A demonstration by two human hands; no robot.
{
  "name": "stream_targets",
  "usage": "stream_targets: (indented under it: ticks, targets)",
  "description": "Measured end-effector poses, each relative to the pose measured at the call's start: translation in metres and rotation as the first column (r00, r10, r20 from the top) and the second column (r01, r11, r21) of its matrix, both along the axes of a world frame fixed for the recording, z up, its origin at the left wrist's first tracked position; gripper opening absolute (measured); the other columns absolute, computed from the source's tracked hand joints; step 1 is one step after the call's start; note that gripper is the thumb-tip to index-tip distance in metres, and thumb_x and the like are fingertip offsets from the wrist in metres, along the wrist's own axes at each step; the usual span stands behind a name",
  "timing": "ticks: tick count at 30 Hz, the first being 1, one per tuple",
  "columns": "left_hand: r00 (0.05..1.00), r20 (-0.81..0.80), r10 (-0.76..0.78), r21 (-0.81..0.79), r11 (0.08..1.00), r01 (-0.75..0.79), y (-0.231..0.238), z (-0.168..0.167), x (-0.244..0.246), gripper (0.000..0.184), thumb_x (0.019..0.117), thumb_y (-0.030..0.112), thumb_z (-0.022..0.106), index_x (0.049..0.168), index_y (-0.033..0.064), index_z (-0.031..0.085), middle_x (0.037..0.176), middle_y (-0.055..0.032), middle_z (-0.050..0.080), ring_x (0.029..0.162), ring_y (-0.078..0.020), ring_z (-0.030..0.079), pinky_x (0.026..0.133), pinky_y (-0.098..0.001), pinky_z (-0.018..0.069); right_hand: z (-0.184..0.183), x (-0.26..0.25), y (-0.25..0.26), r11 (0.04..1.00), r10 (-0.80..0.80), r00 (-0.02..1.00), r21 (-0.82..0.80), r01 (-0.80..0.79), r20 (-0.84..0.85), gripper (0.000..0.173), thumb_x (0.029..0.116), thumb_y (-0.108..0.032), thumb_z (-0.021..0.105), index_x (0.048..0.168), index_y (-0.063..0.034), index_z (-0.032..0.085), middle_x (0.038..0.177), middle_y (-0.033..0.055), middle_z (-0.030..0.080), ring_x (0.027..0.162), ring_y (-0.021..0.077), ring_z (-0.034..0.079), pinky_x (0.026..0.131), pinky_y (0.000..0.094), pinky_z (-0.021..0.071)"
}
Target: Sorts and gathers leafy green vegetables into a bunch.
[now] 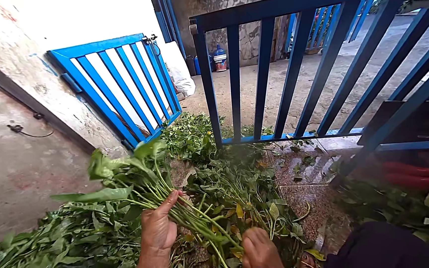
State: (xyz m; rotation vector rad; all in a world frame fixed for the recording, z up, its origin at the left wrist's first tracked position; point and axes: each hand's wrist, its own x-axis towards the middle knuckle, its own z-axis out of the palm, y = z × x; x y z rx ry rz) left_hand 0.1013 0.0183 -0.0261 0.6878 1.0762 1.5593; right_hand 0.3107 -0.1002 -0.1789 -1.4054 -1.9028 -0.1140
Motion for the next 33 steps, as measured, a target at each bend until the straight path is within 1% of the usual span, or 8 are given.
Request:
stream_targets:
  ticks: [3,7,15,19,25,29,30,33]
  targets:
    - [0.997,0.067,-0.034,0.010,0.999,0.033,0.000,0.004,-0.014,0.015,0.0970,-0.011,0.054,0.111,-0.0083,0.058,0.088,-0.0217,0.072,0.072,-0.0268,0.073,0.067,-0.0401,0.0645,-0.035,0.029,-0.034,0.955,0.052,0.992,-0.298,-0.015,0.118,0.022,0.0966,-0.018,0.055,0.082,-0.0044,0.065,0.088,0.0152,0.068,0.089,0.0333,0.070,0.078,0.0487,0.0576]
    - [0.975,0.155,-0.159,0.061,0.987,0.151,-0.004,0.010,-0.025,0.015,0.0962,-0.009,0.051,0.108,-0.0058,0.061,0.091,-0.0215,0.071,0.074,-0.0263,0.074,0.068,-0.0403,0.0649,-0.047,0.055,-0.028,0.450,0.131,0.978,-0.889,0.085,0.160,0.037,0.1003,-0.026,0.056,0.122,0.0013,0.068,0.132,0.0311,0.058,0.127,0.0503,0.053,0.097,0.0655,0.0473]
    - [0.993,0.090,-0.070,0.026,0.997,0.068,0.001,0.006,-0.019,0.015,0.0996,-0.007,0.049,0.112,-0.0065,0.058,0.097,-0.0241,0.074,0.082,-0.0299,0.077,0.073,-0.0413,0.0656,-0.088,0.072,0.079,0.233,-0.460,0.885,-0.952,0.196,0.070,0.037,0.1058,-0.022,0.042,0.133,-0.0051,0.061,0.137,0.0210,0.060,0.123,0.0373,0.063,0.101,0.0568,0.0520]
    - [0.990,0.083,-0.118,0.035,0.993,0.115,0.000,0.008,-0.020,0.016,0.0998,-0.006,0.046,0.111,-0.0073,0.058,0.096,-0.0245,0.074,0.083,-0.0301,0.077,0.073,-0.0410,0.0656,-0.117,0.069,0.093,0.118,-0.406,0.904,-0.974,0.195,0.132,0.050,0.1011,-0.046,0.055,0.124,-0.0020,0.066,0.130,0.0220,0.066,0.123,0.0376,0.063,0.098,0.0603,0.0514]
    - [0.990,0.100,-0.103,0.014,0.995,0.102,-0.007,0.014,-0.013,0.014,0.0985,-0.008,0.047,0.106,-0.0059,0.058,0.087,-0.0202,0.073,0.075,-0.0274,0.075,0.068,-0.0397,0.0657,-0.130,0.055,0.085,0.157,-0.388,0.905,-0.956,0.249,0.172,0.041,0.1000,-0.031,0.056,0.132,-0.0067,0.065,0.141,0.0202,0.059,0.128,0.0384,0.060,0.101,0.0592,0.0506]
    - [0.991,0.101,-0.092,0.017,0.996,0.091,-0.004,0.011,-0.012,0.015,0.0985,-0.008,0.046,0.104,-0.0061,0.059,0.086,-0.0201,0.073,0.074,-0.0263,0.075,0.069,-0.0390,0.0654,-0.118,0.046,0.062,0.598,-0.539,0.834,-0.752,0.277,-0.121,0.035,0.1020,-0.024,0.050,0.120,-0.0009,0.068,0.122,0.0187,0.067,0.115,0.0324,0.066,0.098,0.0460,0.0539]
    - [0.991,0.098,-0.088,0.016,0.996,0.087,-0.004,0.010,-0.012,0.015,0.0983,-0.008,0.046,0.104,-0.0063,0.060,0.086,-0.0200,0.072,0.074,-0.0262,0.075,0.069,-0.0388,0.0653,-0.115,0.047,0.057,0.618,-0.539,0.828,-0.740,0.265,-0.153,0.034,0.1029,-0.023,0.049,0.120,0.0002,0.067,0.120,0.0191,0.068,0.111,0.0325,0.068,0.096,0.0464,0.0553]
    - [0.993,0.086,-0.084,0.012,0.996,0.083,-0.002,0.007,-0.012,0.017,0.0974,-0.008,0.048,0.109,-0.0060,0.060,0.087,-0.0193,0.072,0.074,-0.0258,0.074,0.068,-0.0390,0.0653,-0.100,0.063,0.051,0.335,-0.462,0.887,-0.929,0.157,-0.017,0.035,0.1048,-0.024,0.048,0.131,-0.0037,0.061,0.127,0.0196,0.067,0.118,0.0357,0.066,0.100,0.0550,0.0516]
